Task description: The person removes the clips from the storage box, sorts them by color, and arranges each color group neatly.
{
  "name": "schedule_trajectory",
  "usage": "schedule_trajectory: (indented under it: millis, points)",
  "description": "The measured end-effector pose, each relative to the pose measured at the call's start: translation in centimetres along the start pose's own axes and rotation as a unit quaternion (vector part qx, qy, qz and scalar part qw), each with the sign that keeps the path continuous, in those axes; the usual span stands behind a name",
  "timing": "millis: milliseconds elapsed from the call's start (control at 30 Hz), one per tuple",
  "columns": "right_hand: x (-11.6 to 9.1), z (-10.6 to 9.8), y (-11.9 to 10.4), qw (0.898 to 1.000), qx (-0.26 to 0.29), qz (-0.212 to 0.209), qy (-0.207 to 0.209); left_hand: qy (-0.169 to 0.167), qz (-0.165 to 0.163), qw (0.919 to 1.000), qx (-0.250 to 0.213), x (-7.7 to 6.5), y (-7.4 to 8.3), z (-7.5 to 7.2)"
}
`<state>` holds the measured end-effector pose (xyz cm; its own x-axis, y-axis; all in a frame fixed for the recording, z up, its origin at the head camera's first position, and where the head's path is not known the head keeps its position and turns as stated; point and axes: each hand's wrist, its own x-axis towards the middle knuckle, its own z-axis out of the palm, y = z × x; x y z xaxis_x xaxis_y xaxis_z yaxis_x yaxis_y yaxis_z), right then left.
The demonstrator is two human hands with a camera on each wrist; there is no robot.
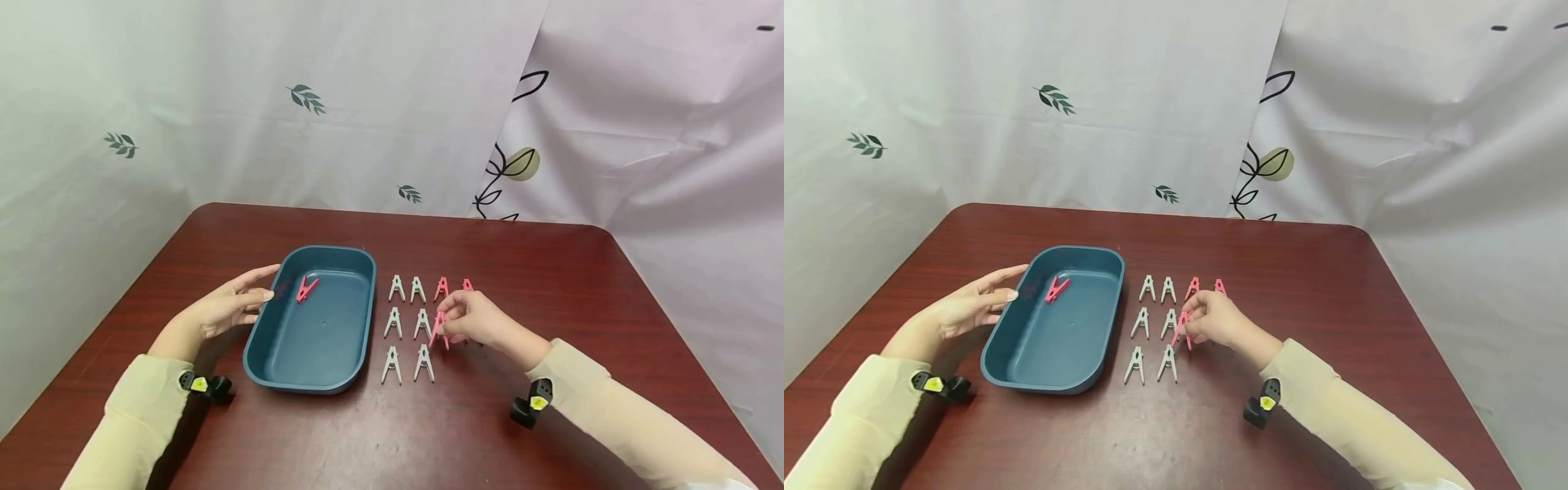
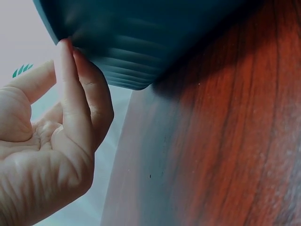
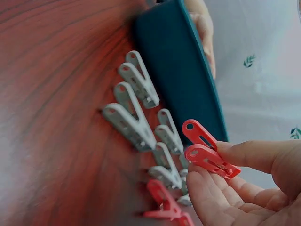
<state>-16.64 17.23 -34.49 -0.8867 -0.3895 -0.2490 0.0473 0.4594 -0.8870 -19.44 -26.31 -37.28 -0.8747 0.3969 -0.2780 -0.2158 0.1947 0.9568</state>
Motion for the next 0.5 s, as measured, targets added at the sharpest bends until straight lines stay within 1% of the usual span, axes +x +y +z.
schedule_trajectory:
  millis: [300,367,500]
  points:
    - [-0.9,-0.1,2.0,1.0,0.016,0.009,-0.021,0.003,-0.002,1.0,-0.001,0.1,-0.1,0.1]
    - [-1.0,0.1,2.3,1.0,0.013,0.009,-0.023,0.004,-0.002,1.0,-0.001,0.0,0.0,0.1]
    - [-1.3,0.4,2.6,1.0,-0.011,0.012,-0.025,0.006,-0.001,1.0,0.001,-0.1,0.1,0.2]
